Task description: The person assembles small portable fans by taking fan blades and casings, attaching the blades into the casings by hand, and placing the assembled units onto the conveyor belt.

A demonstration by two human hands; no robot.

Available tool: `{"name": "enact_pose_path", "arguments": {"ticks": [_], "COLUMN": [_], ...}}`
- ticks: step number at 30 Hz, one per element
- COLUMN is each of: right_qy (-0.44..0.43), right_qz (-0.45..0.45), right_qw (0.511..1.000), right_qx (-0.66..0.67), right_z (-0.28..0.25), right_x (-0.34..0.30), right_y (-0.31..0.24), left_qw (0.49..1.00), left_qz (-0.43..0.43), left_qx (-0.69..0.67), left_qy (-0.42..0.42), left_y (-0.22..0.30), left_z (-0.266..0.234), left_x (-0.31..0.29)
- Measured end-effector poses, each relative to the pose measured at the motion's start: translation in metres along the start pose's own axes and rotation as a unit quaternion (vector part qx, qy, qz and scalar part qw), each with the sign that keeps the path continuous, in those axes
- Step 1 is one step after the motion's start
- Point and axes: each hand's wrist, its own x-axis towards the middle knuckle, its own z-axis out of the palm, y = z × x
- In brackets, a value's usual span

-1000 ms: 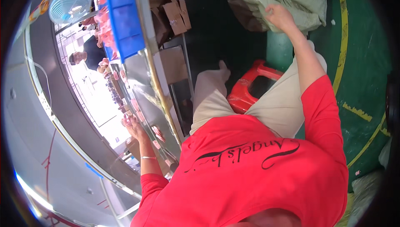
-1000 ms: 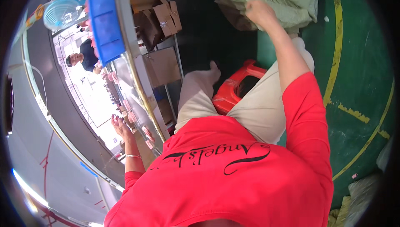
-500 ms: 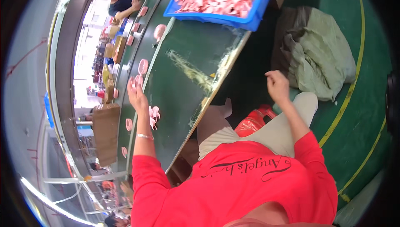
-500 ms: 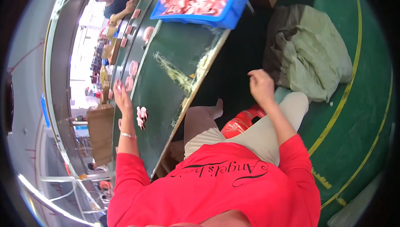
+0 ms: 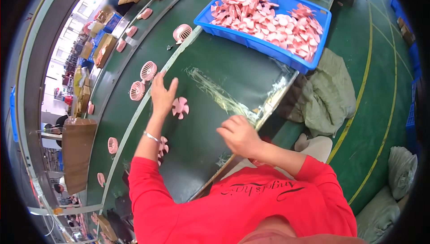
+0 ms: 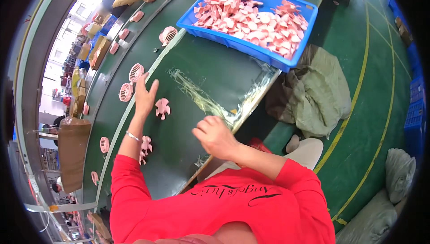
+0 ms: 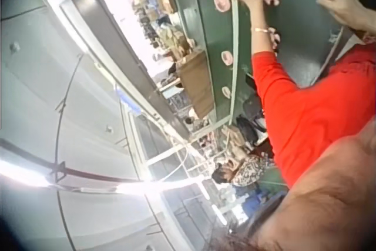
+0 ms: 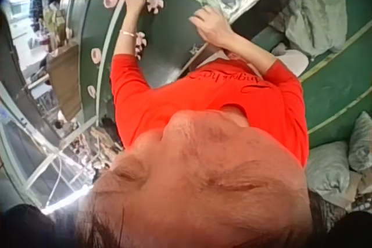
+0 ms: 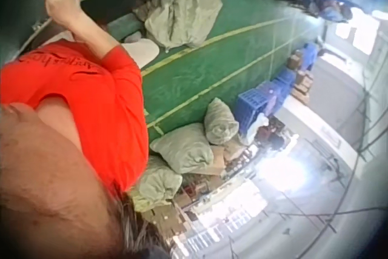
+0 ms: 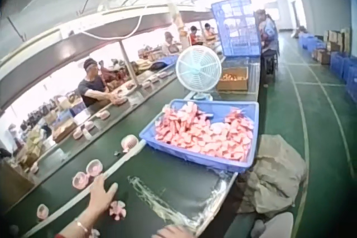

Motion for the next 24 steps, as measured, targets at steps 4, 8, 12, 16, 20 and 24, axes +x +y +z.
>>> {"name": "enact_pose_path", "arguments": {"ticks": [4, 8, 12, 16, 20, 24], "right_qy": [-0.072, -0.058, -0.209, -0.155, -0.223, -0.165], "right_qz": [-0.039, -0.047, 0.001, 0.004, -0.003, 0.023], "right_qw": [0.997, 0.997, 0.976, 0.985, 0.969, 0.979], "right_qx": [0.013, 0.013, 0.060, 0.076, 0.107, 0.115], "right_z": [0.068, 0.132, 0.135, 0.142, 0.130, 0.126], "right_x": [0.073, 0.104, 0.116, 0.120, 0.119, 0.125], "right_y": [0.009, 0.029, 0.032, 0.037, 0.045, 0.046], "left_qw": [0.999, 0.999, 0.999, 0.996, 0.985, 0.989], "left_qz": [0.028, 0.012, -0.002, -0.075, -0.119, -0.074], "left_qx": [0.034, 0.034, 0.036, 0.042, 0.048, 0.090], "left_qy": [0.010, -0.025, -0.017, -0.036, -0.117, -0.092], "left_y": [-0.037, -0.026, -0.012, 0.000, -0.010, -0.051], "left_z": [0.019, 0.061, 0.094, 0.127, 0.149, 0.115], "left_x": [0.085, 0.164, 0.225, 0.275, 0.283, 0.255]}}
